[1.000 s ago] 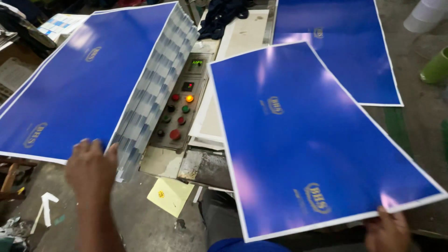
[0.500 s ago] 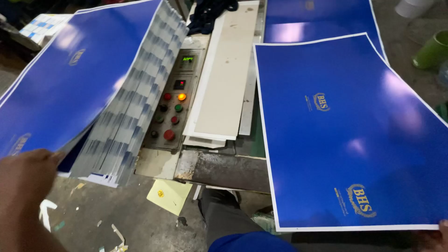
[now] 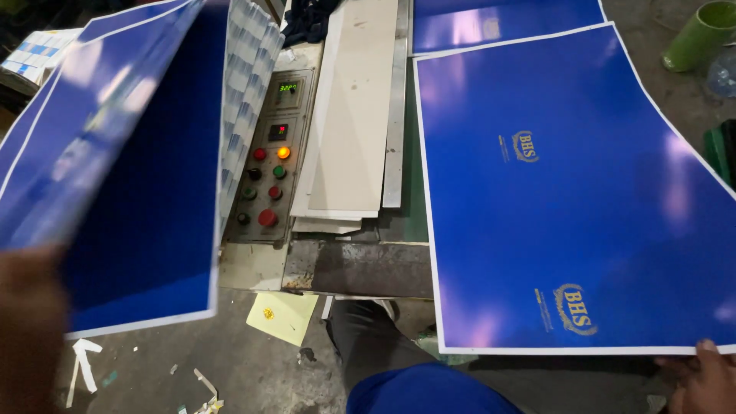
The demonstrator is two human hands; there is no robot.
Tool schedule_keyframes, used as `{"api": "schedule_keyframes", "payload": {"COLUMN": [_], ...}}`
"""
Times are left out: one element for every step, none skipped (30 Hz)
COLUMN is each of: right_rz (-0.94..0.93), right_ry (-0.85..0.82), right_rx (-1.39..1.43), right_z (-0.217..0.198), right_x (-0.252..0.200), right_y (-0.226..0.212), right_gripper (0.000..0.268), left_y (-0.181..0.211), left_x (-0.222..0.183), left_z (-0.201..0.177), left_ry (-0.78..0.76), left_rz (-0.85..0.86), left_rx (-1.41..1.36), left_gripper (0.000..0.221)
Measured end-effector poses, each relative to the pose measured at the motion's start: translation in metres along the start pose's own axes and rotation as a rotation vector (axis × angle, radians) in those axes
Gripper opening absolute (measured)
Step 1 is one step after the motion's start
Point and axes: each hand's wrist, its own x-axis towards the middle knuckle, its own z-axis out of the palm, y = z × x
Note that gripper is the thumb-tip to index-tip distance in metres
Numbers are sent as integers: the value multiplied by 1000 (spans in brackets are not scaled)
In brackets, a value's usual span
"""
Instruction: The recorder is picking up printed blue sheets from a stack and placing them one by one onto a conveyor belt or processing machine.
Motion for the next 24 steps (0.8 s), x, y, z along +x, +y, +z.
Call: {"api": "schedule_keyframes", "payload": {"right_rz": [-1, -48, -95, -101, -96, -91, -96, -77, -57, -63, -45, -31, -39, -23, -6, -13, 13, 42, 38, 63, 88, 83, 98, 109], "right_ry": [-1, -17, -33, -33, -58, -81, -79, -111, -144, -143, -158, -173, -173, -179, -185, -186, -212, -238, -239, -261, -282, -289, -272, -250], "right_rx": [-1, 59, 119, 119, 195, 270, 268, 309, 349, 350, 349, 349, 351, 357, 364, 364, 370, 377, 379, 369, 359, 361, 314, 271], "right_z": [10, 20, 30, 34, 38, 41, 48, 55, 62, 73, 85, 97, 106, 114, 121, 124, 128, 132, 131, 130, 130, 128, 126, 125], "right_x": [-11, -22, -32, -27, -22, -16, -12, -9, -6, -3, 0, 4, 14, 24, 35, 42, 49, 54, 52, 51, 49, 38, 27, 19], "right_y": [-22, -45, -68, -56, -45, -34, -30, -26, -22, -33, -44, -56, -61, -68, -74, -80, -87, -92, -94, -97, -99, -100, -100, -102], "right_gripper": [30, 24, 20, 20, 17, 15, 15, 14, 13, 13, 17, 20, 20, 24, 28, 28, 29, 30, 30, 34, 38, 38, 41, 45], "left_y": [4, 9, 17, 26, 35, 45, 52, 59, 66, 68, 71, 73, 71, 70, 69, 65, 61, 56, 54, 52, 50, 51, 52, 54], "left_x": [-4, -12, -21, -28, -35, -41, -43, -44, -46, -47, -48, -48, -47, -45, -43, -42, -40, -37, -39, -41, -43, -48, -52, -53], "left_z": [10, 20, 30, 46, 62, 78, 84, 90, 96, 100, 104, 108, 111, 113, 116, 113, 111, 109, 102, 95, 88, 90, 91, 93], "left_ry": [25, 50, 76, 78, 153, 227, 229, 276, 323, 327, 339, 353, 359, 370, 381, 386, 375, 364, 369, 415, 462, 468, 409, 355], "left_rz": [19, 36, 53, 49, 51, 54, 52, 25, -4, -6, -87, -170, -173, -202, -231, -235, -249, -261, -263, -250, -236, -242, -154, -57], "left_rx": [0, -1, -2, -5, -147, -290, -295, -349, -404, -407, -511, -616, -620, -651, -683, -686, -688, -687, -688, -697, -708, -706, -828, -952], "left_gripper": [23, 23, 22, 22, 19, 16, 16, 14, 14, 14, 13, 13, 13, 12, 11, 11, 10, 9, 9, 11, 13, 13, 12, 13]}}
